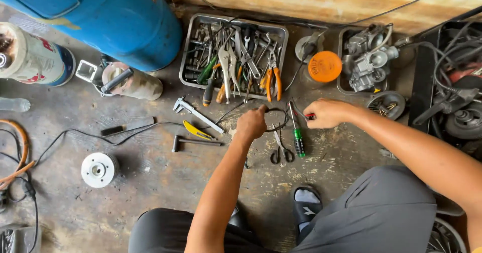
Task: The person sits on the floor of a workshop and handles various mechanical parts and tools. They pick up a small green cap, use a wire brush to clean a metal disc, and wipe the disc with a cloth. The person also moves a fan and organizes tools in a tray.
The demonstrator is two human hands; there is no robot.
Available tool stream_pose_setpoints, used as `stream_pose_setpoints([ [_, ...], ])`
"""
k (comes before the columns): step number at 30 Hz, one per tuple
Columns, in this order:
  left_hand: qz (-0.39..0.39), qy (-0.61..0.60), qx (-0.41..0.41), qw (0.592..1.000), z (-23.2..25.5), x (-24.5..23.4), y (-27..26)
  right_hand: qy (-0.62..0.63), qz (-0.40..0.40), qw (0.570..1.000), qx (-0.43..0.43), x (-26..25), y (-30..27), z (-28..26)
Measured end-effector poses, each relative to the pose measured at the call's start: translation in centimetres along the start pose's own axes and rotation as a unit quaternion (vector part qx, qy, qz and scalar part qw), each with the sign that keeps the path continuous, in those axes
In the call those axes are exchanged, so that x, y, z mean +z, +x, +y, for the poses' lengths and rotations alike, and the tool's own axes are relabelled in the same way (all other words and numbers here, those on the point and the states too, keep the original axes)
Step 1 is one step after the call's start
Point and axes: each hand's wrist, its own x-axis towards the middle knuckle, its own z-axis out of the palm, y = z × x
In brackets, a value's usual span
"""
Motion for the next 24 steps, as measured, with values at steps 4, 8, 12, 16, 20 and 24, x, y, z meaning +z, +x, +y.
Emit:
stream_pose_setpoints([
  [4, 0.05, 0.144, 0.101, 0.983, 1.2, -0.1, 1.3, -0.08, 0.03, 0.996, 0.03, 0.6, -0.3, 1.6],
  [8, 0.023, 0.206, 0.092, 0.974, -0.6, 5.3, 3.5, -0.106, 0.06, 0.992, 0.034, 1.6, -0.8, 3.4],
  [12, -0.019, 0.27, 0.08, 0.959, -0.9, 6.1, 4.0, -0.061, 0.091, 0.994, 0.006, 2.2, -1.9, 3.4],
  [16, -0.032, 0.212, 0.099, 0.972, 3.9, 1.4, 2.8, 0.02, 0.125, 0.991, -0.041, 1.6, -2.1, 2.6],
  [20, 0.022, -0.094, 0.158, 0.983, 9.1, -4.8, 2.0, 0.061, 0.158, 0.981, -0.097, 0.9, -1.2, 1.5],
  [24, 0.102, 0.032, 0.214, 0.971, 9.5, -4.6, 4.3, 0.082, 0.206, 0.975, -0.033, -0.2, 0.6, 1.9],
])
